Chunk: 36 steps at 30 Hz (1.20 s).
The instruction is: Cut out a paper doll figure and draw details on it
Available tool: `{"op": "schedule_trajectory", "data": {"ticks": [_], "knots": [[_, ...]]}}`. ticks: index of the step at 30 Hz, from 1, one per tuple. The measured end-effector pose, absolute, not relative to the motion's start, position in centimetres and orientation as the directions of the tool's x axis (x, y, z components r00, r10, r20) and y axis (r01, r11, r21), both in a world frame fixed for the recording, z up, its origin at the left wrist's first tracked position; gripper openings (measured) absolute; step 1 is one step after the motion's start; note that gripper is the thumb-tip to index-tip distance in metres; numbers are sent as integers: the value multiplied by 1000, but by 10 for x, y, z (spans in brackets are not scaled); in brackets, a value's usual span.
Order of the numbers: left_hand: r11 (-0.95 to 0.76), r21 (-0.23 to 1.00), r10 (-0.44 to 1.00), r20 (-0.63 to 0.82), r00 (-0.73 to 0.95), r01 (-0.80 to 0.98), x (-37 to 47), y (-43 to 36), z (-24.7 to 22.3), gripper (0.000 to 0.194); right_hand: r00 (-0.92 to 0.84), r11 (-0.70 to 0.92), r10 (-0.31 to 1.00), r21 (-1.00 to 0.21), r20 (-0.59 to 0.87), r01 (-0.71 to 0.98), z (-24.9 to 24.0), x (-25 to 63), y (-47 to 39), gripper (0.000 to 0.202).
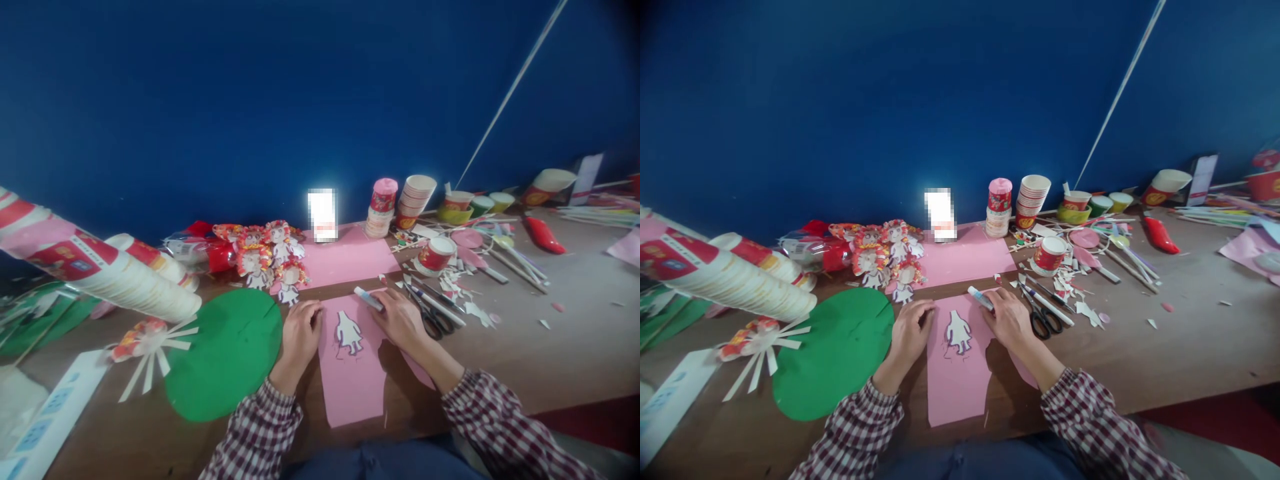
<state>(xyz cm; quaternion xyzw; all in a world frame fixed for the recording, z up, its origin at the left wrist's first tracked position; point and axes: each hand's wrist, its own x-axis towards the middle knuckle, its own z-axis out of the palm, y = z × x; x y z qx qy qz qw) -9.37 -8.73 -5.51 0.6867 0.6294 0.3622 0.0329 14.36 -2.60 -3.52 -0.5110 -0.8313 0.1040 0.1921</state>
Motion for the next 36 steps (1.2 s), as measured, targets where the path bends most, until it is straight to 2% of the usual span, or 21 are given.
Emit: {"op": "schedule_trajectory", "data": {"ticks": [20, 29, 36], "knots": [[-203, 500, 896, 442, -47, 842, -94, -86, -52, 14, -393, 446, 895, -394, 213, 803, -35, 143, -25, 27], [-226, 471, 893, 450, -12, 853, -98, -84, -56, 17, -414, 449, 893, -337, 175, 827, -17, 145, -32, 26], [-218, 467, 897, 442, -12, 857, -99, -83, -58, 18, -300, 356, 930, -315, 212, 880, -3, 185, -34, 22]]}}
